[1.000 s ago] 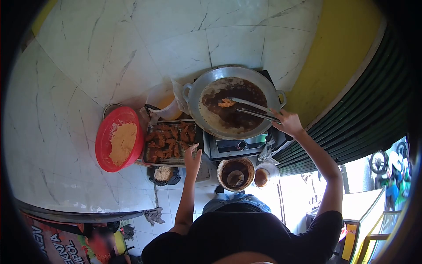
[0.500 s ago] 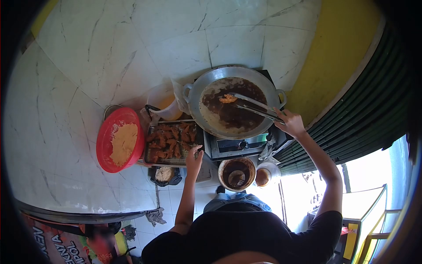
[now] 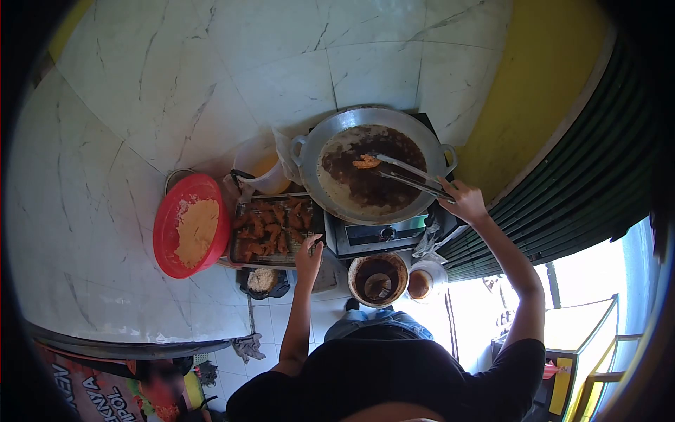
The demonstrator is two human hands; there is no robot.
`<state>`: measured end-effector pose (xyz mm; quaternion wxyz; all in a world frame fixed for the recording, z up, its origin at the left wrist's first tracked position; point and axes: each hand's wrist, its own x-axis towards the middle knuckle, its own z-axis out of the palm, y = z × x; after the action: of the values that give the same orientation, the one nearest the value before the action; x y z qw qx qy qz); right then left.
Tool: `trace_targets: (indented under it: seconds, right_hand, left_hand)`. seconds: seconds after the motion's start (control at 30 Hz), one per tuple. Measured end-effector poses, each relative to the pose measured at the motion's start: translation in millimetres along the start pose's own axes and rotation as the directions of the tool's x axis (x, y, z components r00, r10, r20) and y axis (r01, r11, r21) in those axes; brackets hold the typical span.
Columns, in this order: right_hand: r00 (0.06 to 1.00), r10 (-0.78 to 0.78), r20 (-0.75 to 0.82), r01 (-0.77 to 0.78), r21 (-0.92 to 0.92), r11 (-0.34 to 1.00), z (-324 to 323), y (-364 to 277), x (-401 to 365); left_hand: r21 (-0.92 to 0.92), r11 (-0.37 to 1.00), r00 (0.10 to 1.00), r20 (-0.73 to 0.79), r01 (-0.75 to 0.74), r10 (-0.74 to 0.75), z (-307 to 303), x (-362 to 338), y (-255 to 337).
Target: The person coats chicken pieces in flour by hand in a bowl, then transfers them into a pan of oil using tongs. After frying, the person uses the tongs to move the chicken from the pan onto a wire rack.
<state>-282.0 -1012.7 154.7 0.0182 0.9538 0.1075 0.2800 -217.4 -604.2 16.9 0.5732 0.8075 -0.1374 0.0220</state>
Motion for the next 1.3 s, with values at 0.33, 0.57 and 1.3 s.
trace_targets:
  seconds: [0.33, 0.57, 1.3]
  right_hand:
    - [1.000, 0.005, -0.004, -0.005, -0.010, 1.000, 2.9, -0.6, -1.8]
    - [1.000, -0.011, 0.005, 0.011, -0.003, 1.000, 3.9, -0.7, -3.0]
    - [0.999, 0.042, -0.019, -0.042, 0.007, 0.999, -1.7, -4.8, -1.1]
  left_hand:
    - [-0.040, 0.999, 1.000, -0.002, 0.021, -0.021, 0.0, -0.5, 2.1]
    - [-0.033, 0.999, 1.000, -0.004, 0.017, -0.017, 0.4, -0.1, 1.3]
    - [-0.035, 0.999, 0.999, 0.000, 0.033, -0.033, -0.1, -1.0, 0.9]
